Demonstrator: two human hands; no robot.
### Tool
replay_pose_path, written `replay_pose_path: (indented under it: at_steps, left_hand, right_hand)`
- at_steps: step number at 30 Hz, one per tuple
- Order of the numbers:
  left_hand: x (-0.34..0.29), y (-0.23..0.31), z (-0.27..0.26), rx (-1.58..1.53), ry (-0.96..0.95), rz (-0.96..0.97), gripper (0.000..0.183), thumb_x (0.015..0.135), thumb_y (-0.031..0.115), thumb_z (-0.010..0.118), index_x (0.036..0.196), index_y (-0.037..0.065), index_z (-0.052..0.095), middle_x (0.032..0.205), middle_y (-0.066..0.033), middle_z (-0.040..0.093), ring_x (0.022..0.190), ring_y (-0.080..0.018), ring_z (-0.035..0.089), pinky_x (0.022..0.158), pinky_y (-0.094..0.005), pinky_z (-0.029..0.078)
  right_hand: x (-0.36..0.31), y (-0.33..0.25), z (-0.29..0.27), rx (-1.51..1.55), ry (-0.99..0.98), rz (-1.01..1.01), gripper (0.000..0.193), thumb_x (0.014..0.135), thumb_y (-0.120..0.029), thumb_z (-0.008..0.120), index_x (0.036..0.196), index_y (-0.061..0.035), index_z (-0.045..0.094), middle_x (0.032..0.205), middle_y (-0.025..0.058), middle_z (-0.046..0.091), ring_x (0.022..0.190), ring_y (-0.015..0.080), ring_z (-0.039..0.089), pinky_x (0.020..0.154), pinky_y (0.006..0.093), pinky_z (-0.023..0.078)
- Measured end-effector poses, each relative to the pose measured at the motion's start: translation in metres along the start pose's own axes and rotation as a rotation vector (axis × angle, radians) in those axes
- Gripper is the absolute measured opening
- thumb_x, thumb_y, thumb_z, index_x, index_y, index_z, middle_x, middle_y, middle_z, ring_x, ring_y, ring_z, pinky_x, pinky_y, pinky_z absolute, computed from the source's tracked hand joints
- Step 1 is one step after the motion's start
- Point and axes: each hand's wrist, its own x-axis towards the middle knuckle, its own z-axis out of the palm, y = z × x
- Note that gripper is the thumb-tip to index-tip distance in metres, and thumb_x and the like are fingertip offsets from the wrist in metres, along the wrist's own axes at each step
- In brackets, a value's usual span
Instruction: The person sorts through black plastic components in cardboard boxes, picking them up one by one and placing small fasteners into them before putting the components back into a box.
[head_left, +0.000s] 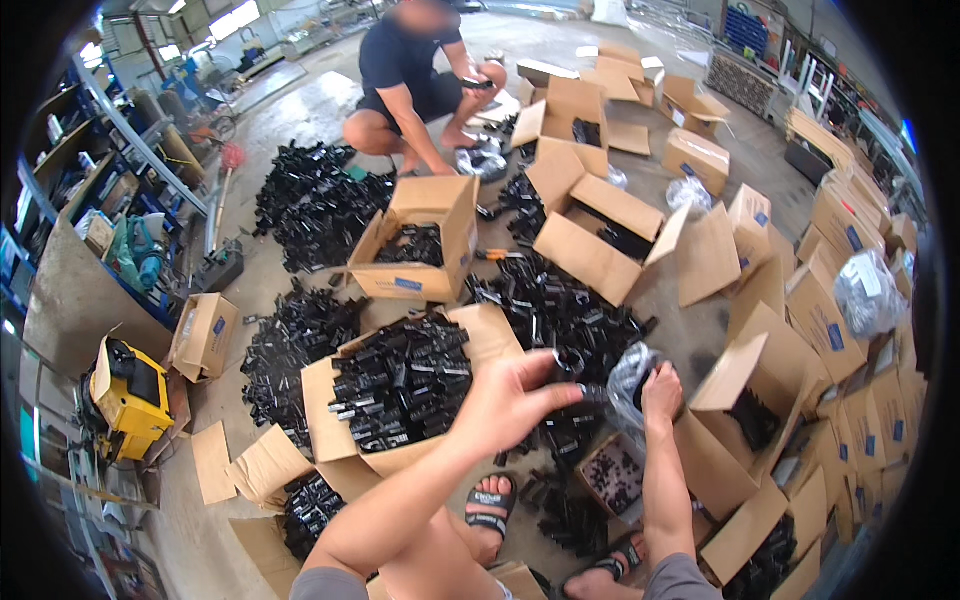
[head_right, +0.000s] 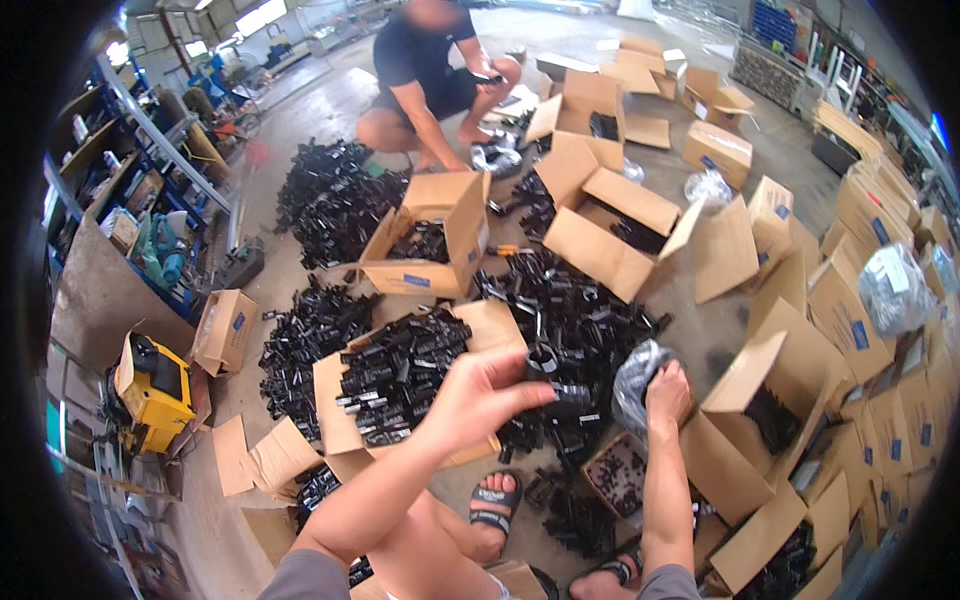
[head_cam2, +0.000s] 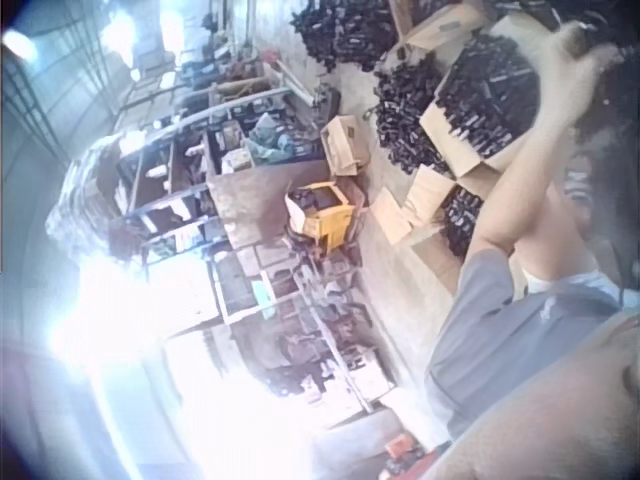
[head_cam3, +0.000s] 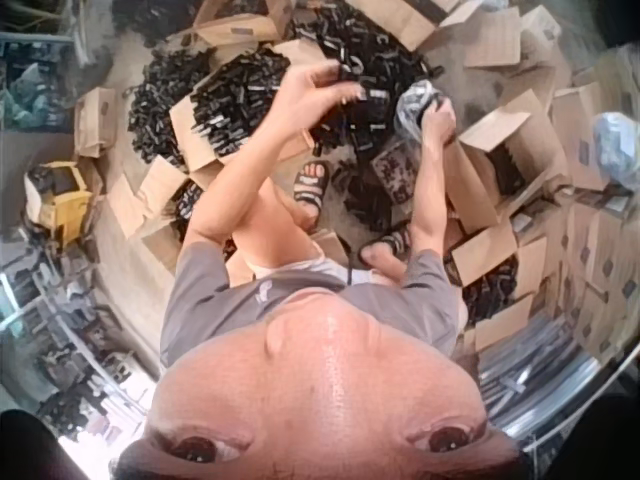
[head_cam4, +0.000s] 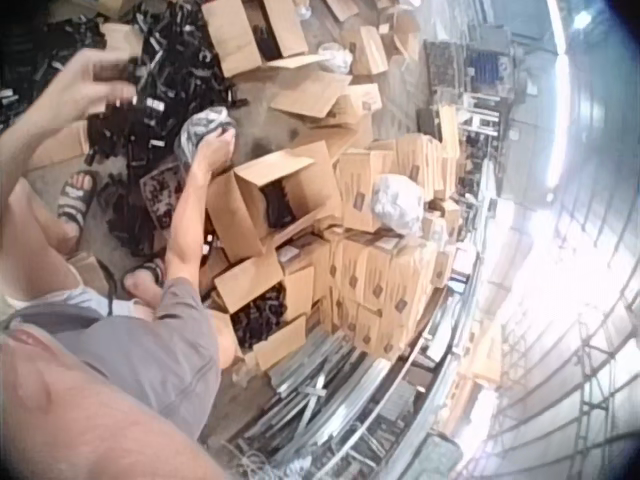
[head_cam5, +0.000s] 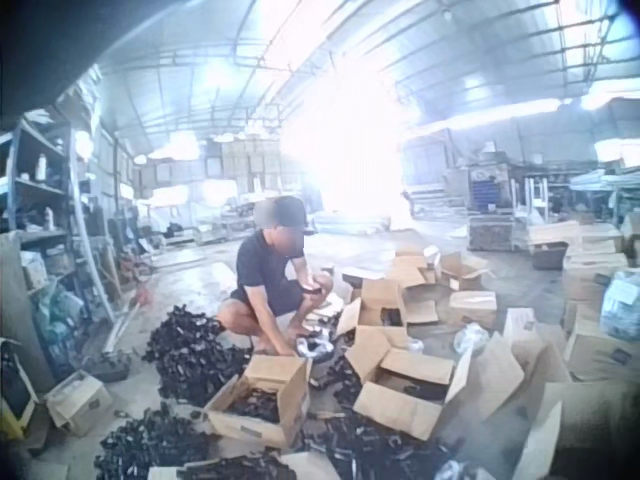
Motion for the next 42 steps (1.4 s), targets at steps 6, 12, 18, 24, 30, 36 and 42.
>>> replay_pose_path:
  at_steps: [6,12,18,24,30,36,42]
  left_hand:
    - [0.002,0.002,-0.001,-0.554,0.117,-0.349,0.027,0.1,0.031,0.069,0.114,0.008,0.071,0.104,-0.0019,0.074,0.089,-0.0131,0.07,0.08,-0.0302,0.057]
    - [-0.007,0.004,0.018,-0.671,0.087,-0.355,0.029,0.101,0.032,0.067,0.117,0.008,0.07,0.108,-0.0026,0.073,0.091,-0.0135,0.07,0.085,-0.033,0.061]
    - [-0.022,0.016,0.021,-0.683,0.114,-0.298,0.033,0.102,0.034,0.067,0.121,0.007,0.068,0.109,-0.0028,0.073,0.093,-0.0142,0.07,0.088,-0.0348,0.061]
    - [-0.033,0.028,0.026,-0.627,0.091,-0.192,0.032,0.101,0.031,0.068,0.122,0.007,0.069,0.113,-0.0042,0.073,0.093,-0.0138,0.071,0.085,-0.0308,0.06]
    - [-0.038,0.024,0.038,-0.469,0.067,-0.044,0.031,0.101,0.019,0.067,0.128,0.003,0.065,0.119,-0.0098,0.072,0.107,-0.0163,0.071,0.093,-0.0335,0.059]
    - [-0.045,0.028,0.042,-0.327,-0.006,0.161,0.041,0.094,0.007,0.075,0.132,-0.004,0.063,0.12,-0.0126,0.073,0.112,-0.0185,0.069,0.1,-0.0346,0.055]
    - [-0.05,0.03,0.047,-0.179,-0.061,0.271,0.042,0.09,-0.002,0.076,0.13,-0.004,0.064,0.119,-0.008,0.072,0.108,-0.0121,0.066,0.099,-0.0309,0.053]
  right_hand:
    - [-0.094,-0.112,-0.141,1.197,0.061,0.121,0.017,0.098,-0.009,0.07,0.112,0.0002,0.071,0.097,0.0033,0.072,0.087,0.0104,0.069,0.072,0.025,0.056]
    - [-0.15,-0.172,-0.184,1.366,0.176,-0.043,0.016,0.092,0.003,0.073,0.108,0.0015,0.07,0.095,0.0033,0.07,0.082,0.0075,0.063,0.076,0.0228,0.051]
    - [-0.157,-0.182,-0.191,1.418,0.182,-0.013,0.016,0.094,-0.001,0.074,0.108,0.0029,0.07,0.099,0.0051,0.071,0.087,0.0079,0.063,0.081,0.0231,0.051]
    - [-0.164,-0.185,-0.196,1.473,0.163,0.011,0.017,0.095,-0.002,0.074,0.11,0.0033,0.069,0.101,0.0041,0.07,0.088,0.0077,0.063,0.082,0.0229,0.051]
    - [-0.163,-0.19,-0.192,1.875,0.023,0.24,0.017,0.097,-0.005,0.072,0.113,-0.0004,0.069,0.102,0.0045,0.072,0.089,0.0096,0.066,0.082,0.0249,0.055]
    - [-0.164,-0.181,-0.185,2.17,-0.158,0.28,0.012,0.098,-0.01,0.072,0.11,-0.0072,0.071,0.101,0.0021,0.072,0.093,0.011,0.067,0.083,0.027,0.055]
    - [-0.174,-0.181,-0.211,2.065,-0.186,0.383,0.014,0.101,-0.019,0.068,0.109,-0.0072,0.071,0.106,0.0035,0.074,0.094,0.0114,0.067,0.085,0.0281,0.054]
